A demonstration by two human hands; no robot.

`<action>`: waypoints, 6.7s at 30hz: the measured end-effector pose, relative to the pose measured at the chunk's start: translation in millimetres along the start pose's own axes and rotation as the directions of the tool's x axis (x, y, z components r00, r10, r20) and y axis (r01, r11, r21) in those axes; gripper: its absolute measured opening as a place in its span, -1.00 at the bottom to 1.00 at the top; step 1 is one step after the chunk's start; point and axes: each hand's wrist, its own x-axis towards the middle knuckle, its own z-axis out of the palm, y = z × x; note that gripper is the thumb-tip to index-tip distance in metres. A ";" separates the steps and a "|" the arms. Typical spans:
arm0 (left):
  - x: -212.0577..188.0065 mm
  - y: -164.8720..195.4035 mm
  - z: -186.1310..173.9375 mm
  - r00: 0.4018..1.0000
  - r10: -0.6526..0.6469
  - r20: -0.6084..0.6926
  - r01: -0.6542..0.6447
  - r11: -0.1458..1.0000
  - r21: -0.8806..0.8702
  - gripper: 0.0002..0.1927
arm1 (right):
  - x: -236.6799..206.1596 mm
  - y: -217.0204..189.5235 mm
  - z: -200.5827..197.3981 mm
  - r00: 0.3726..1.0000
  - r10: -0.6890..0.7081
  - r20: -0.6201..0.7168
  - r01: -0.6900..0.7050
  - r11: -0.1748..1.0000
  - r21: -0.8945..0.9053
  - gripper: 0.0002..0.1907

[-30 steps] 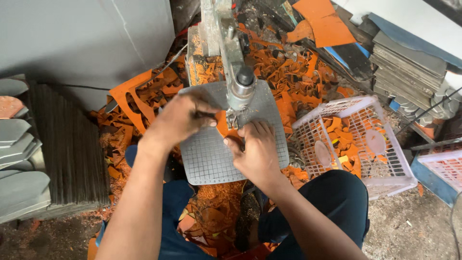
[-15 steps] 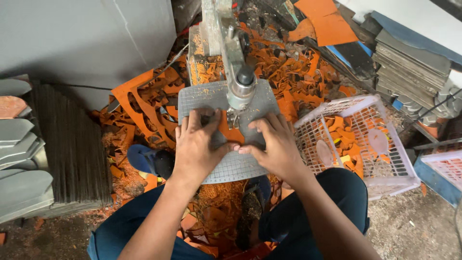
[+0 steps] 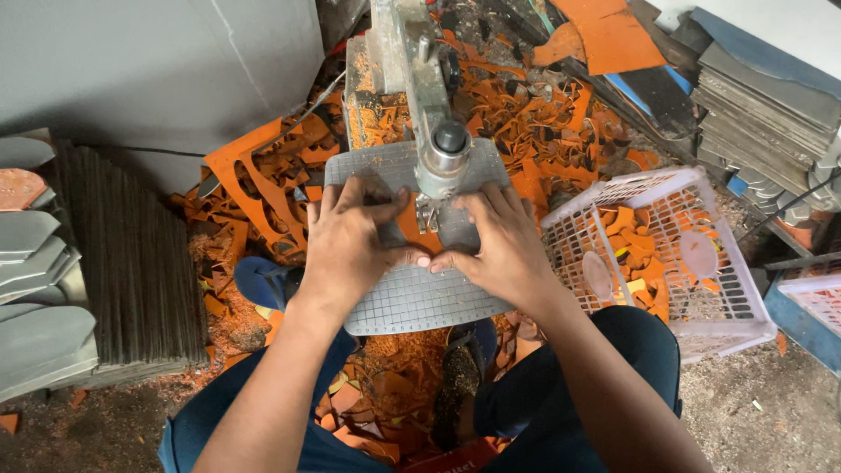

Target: The person uses a vertical cutting machine to cut orange rubber pieces into smaller shapes. They repeatedly position the material under the blade, cut, and place the finished pieces into a nearby white basket.

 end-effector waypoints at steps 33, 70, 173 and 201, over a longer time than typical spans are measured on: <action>30.4 -15.2 -10.2 0.978 0.019 0.205 -0.006 0.998 -0.064 -0.05 | -2.8 -10.1 11.0 0.995 -0.047 -0.085 0.040 0.996 -0.082 -0.23; -17.9 -11.7 5.3 0.992 0.106 -0.062 -0.109 0.993 -0.043 -0.11 | -1.1 10.3 10.2 0.983 -0.081 -0.164 0.123 0.956 0.267 -0.62; 49.6 -49.4 10.5 0.939 0.149 -0.309 -0.174 0.983 -0.054 -0.63 | -71.7 -99.4 155.8 0.209 -0.209 0.955 0.044 0.978 0.204 -0.77; 34.1 -41.3 -23.0 0.974 0.181 -0.138 -0.216 0.926 -0.309 -0.72 | -48.0 -53.6 -47.1 0.889 -0.371 0.269 0.335 0.926 0.172 -0.38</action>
